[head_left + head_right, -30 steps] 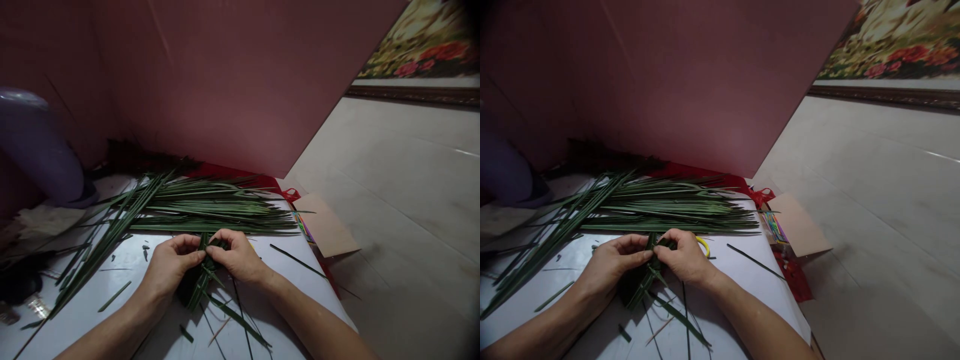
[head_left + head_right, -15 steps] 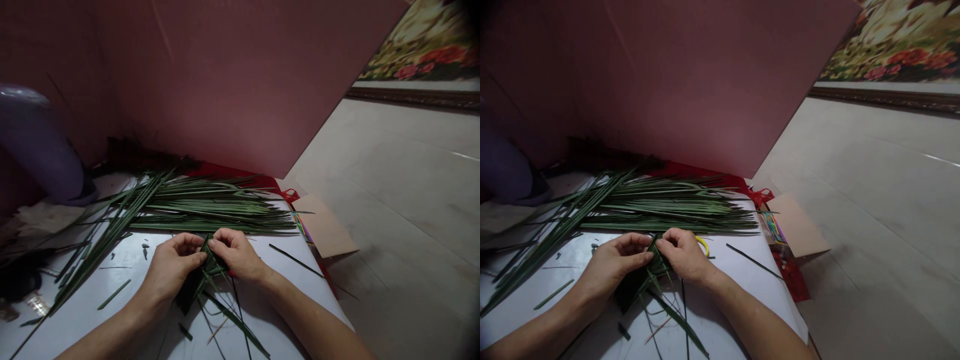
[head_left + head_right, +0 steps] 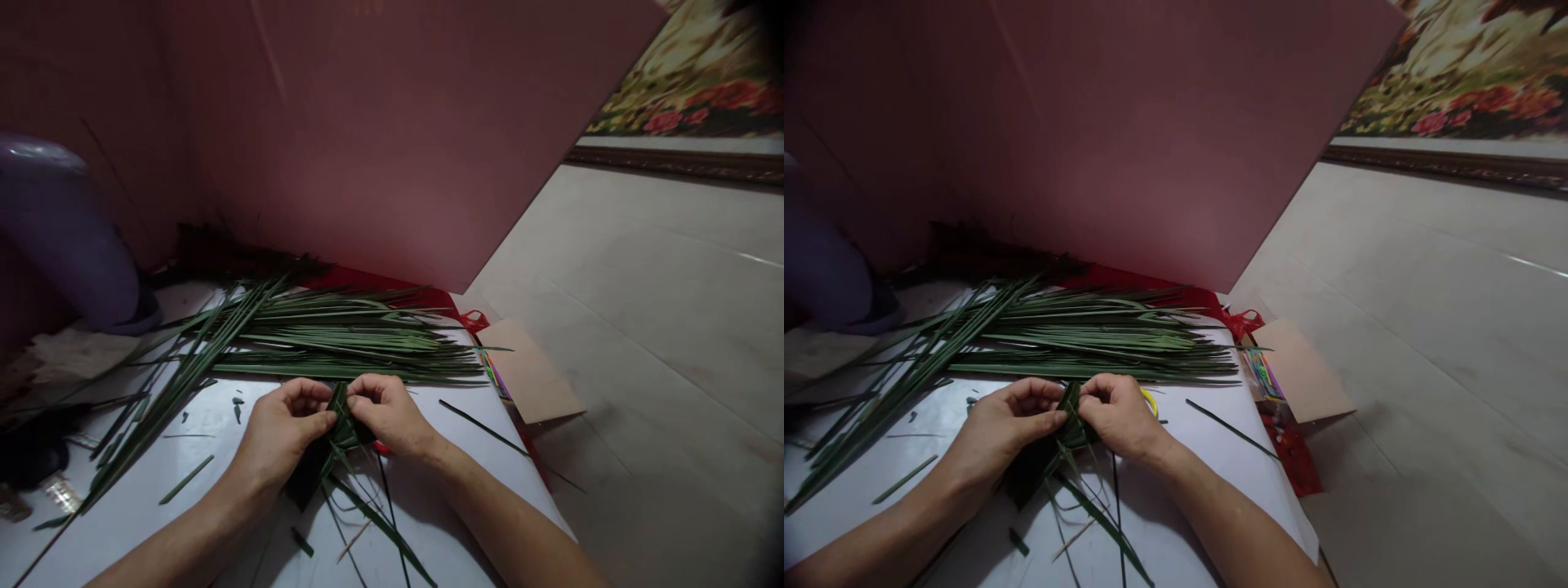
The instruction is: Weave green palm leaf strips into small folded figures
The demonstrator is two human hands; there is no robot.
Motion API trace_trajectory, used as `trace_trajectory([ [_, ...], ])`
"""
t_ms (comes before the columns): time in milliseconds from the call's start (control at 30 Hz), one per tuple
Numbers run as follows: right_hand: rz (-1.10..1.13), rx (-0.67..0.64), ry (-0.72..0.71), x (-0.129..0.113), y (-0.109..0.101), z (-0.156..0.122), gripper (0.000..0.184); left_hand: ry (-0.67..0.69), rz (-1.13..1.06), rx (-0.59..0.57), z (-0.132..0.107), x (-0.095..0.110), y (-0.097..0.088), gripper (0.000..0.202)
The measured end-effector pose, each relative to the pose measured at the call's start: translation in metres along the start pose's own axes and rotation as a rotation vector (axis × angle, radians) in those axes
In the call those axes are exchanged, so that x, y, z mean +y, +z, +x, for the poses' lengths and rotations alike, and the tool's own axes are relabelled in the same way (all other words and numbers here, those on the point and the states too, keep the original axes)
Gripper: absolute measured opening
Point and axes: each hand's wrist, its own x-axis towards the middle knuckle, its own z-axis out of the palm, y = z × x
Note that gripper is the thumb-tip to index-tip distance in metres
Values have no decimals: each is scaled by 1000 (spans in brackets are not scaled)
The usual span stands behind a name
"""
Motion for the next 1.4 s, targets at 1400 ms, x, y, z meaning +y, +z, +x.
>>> trace_trajectory([
  [1400,73,6,-38,-1,1,-1,11,-100,-84,-125,2,3,-1,31],
])
